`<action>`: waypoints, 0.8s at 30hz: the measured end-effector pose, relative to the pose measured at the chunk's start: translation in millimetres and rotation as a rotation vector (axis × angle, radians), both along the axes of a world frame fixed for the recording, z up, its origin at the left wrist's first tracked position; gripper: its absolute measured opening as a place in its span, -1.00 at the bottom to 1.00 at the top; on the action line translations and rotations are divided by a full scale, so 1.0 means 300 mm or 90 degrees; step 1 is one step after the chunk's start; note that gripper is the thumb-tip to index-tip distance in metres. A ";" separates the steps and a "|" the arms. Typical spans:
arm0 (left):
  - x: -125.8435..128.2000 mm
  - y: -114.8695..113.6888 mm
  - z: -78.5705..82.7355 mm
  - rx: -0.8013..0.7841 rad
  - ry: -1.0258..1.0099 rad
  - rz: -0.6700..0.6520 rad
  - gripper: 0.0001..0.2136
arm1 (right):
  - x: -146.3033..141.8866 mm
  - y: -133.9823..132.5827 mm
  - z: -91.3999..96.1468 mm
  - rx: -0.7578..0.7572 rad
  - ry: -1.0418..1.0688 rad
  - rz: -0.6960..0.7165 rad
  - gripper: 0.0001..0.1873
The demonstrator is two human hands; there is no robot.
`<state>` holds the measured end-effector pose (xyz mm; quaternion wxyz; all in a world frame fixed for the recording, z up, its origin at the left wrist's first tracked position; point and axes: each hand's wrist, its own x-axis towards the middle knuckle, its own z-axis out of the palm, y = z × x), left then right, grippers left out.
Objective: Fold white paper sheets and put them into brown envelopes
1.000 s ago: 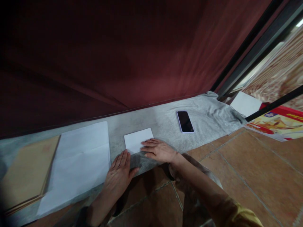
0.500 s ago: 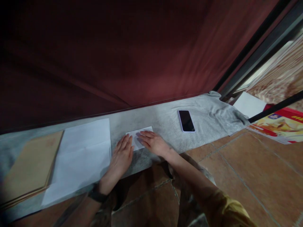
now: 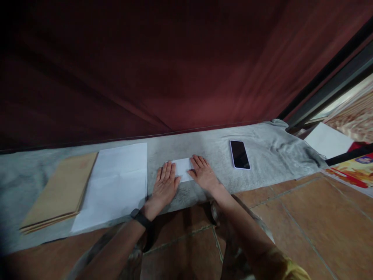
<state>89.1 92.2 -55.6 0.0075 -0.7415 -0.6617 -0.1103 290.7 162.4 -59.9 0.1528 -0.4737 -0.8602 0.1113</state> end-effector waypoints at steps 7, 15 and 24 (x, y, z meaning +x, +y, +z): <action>0.007 -0.003 -0.002 -0.015 -0.014 0.019 -0.41 | -0.007 0.015 -0.015 0.052 0.090 -0.143 -0.54; 0.011 -0.009 -0.016 -0.017 -0.010 0.015 -0.40 | -0.004 0.058 -0.003 -0.079 0.176 -0.206 -0.75; 0.010 -0.008 0.032 -0.027 -0.089 0.019 -0.41 | -0.011 0.052 0.084 -0.427 0.501 -0.281 -0.82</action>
